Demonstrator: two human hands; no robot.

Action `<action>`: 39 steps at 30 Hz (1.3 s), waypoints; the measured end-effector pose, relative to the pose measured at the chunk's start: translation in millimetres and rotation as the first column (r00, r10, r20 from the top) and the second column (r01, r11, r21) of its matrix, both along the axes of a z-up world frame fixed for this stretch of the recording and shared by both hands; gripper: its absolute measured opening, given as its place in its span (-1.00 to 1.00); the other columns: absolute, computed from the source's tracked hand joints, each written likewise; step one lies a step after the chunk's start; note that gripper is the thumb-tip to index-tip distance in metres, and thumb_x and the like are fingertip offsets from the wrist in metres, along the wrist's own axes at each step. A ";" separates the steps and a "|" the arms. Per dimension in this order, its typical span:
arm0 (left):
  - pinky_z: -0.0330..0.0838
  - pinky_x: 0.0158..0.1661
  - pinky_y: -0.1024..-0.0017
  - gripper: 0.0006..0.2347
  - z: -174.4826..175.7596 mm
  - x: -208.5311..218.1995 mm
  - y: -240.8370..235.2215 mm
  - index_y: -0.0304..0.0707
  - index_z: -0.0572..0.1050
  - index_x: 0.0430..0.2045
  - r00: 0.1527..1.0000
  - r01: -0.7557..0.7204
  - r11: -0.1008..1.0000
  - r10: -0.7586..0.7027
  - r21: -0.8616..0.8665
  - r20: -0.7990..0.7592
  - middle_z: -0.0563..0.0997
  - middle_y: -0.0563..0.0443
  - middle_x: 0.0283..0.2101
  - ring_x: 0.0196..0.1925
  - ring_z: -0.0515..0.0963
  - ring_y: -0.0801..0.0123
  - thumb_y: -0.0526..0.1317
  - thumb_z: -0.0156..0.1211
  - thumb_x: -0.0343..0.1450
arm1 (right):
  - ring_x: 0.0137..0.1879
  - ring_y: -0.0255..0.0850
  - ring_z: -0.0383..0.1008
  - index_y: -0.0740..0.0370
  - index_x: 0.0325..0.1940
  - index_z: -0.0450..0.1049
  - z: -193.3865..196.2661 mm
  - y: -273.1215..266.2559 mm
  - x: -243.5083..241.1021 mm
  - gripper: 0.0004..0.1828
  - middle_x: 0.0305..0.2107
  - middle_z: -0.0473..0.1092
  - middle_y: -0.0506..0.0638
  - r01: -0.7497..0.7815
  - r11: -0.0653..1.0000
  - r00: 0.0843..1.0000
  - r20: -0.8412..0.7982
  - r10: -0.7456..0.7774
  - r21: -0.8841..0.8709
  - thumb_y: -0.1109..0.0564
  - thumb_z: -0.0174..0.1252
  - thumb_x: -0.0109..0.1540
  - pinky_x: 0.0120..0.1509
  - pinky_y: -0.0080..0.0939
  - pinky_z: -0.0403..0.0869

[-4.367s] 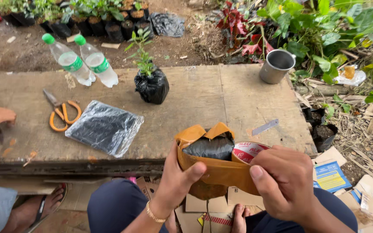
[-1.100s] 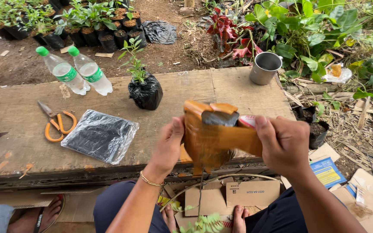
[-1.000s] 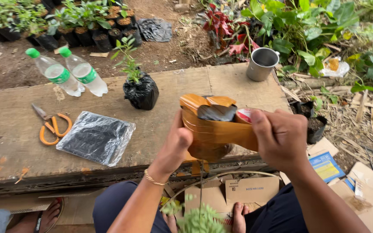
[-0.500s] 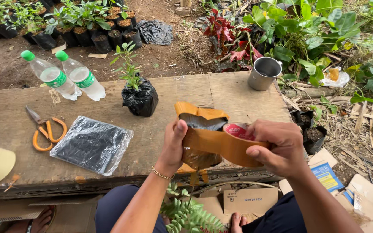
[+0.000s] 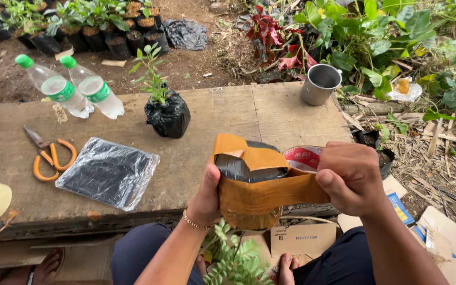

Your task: The person wraps the base of two small potted plants with brown packing tape. They first secure a larger plant in a black plastic bag, then wrap a smaller plant in a similar manner, using tape to hold the bags in place.

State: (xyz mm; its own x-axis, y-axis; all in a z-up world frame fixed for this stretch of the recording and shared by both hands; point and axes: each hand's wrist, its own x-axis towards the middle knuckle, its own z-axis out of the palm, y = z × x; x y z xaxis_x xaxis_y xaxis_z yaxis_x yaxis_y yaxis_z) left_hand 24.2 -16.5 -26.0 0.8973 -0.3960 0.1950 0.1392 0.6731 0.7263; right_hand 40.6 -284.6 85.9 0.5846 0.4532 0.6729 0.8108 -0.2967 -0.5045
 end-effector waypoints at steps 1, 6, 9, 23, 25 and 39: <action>0.47 0.19 0.18 -0.14 -2.7 -2.0 1.0 -0.48 0.28 0.30 0.998 0.043 0.999 -0.044 -0.016 -0.041 0.51 -0.17 0.22 0.22 0.54 0.22 0.38 0.18 0.36 | -0.59 -0.19 0.16 0.18 -0.67 0.24 1.1 1.6 -3.4 -0.46 -0.74 0.12 -0.09 -0.026 0.999 0.999 -0.020 0.027 0.029 -0.06 0.01 0.37 -0.42 -0.14 0.16; 0.37 0.31 0.12 -0.06 -1.5 -5.6 2.7 -0.48 0.22 0.36 0.983 0.167 0.981 -0.173 -0.101 -0.055 0.46 -0.23 0.31 0.32 0.48 0.14 0.46 0.03 0.34 | -0.58 -0.16 0.15 0.21 -0.63 0.27 6.2 4.9 -18.7 -0.44 -0.73 0.13 -0.06 -0.131 0.986 0.989 -0.052 0.137 0.101 -0.14 0.01 0.37 -0.37 -0.12 0.12; 0.38 0.32 0.13 -0.07 2.5 -4.8 1.4 -0.42 0.20 0.37 0.970 0.230 0.960 -0.240 -0.160 -0.046 0.45 -0.19 0.32 0.33 0.48 0.14 0.48 -0.03 0.33 | -0.59 -0.16 0.15 0.23 -0.62 0.28 5.0 7.1 -23.6 -0.44 -0.72 0.13 -0.06 -0.079 0.993 0.995 -0.058 0.085 0.093 -0.14 0.00 0.37 -0.38 -0.14 0.14; 0.48 0.08 0.48 -0.29 -18.5 -15.1 -6.1 -0.47 0.34 -0.09 0.930 -0.367 0.827 0.323 0.427 0.175 0.55 0.03 -0.12 -0.04 0.51 0.49 0.28 0.40 0.26 | -0.66 -0.05 0.25 0.32 -0.50 0.45 8.2 27.9 -51.3 -0.58 -0.74 0.27 0.14 0.285 0.930 0.864 -0.358 -0.355 -0.234 0.05 -0.05 0.36 -0.50 -0.07 0.25; 0.53 0.05 0.43 -0.16 -3.5 -18.6 -9.3 -0.44 0.35 0.12 0.950 -0.312 0.853 0.275 0.418 0.149 0.60 0.01 0.01 0.04 0.59 0.44 0.22 0.56 0.11 | -0.64 -0.05 0.33 0.27 -0.34 0.54 16.2 33.2 -55.4 -0.66 -0.70 0.35 0.13 0.229 0.933 0.842 -0.424 -0.333 -0.279 0.04 -0.04 0.35 -0.49 -0.09 0.30; 0.54 0.02 0.37 -0.15 15.0 -31.8 -7.1 -0.57 0.38 0.12 0.983 0.006 0.978 0.032 0.208 -0.181 0.61 -0.11 0.02 0.02 0.62 0.38 0.20 0.57 0.15 | -0.45 -0.23 0.49 0.25 -0.33 0.60 22.5 17.0 -52.0 -0.45 -0.60 0.49 -0.02 0.128 0.991 0.872 -0.472 -0.131 -0.039 -0.16 -0.15 0.38 -0.37 -0.27 0.44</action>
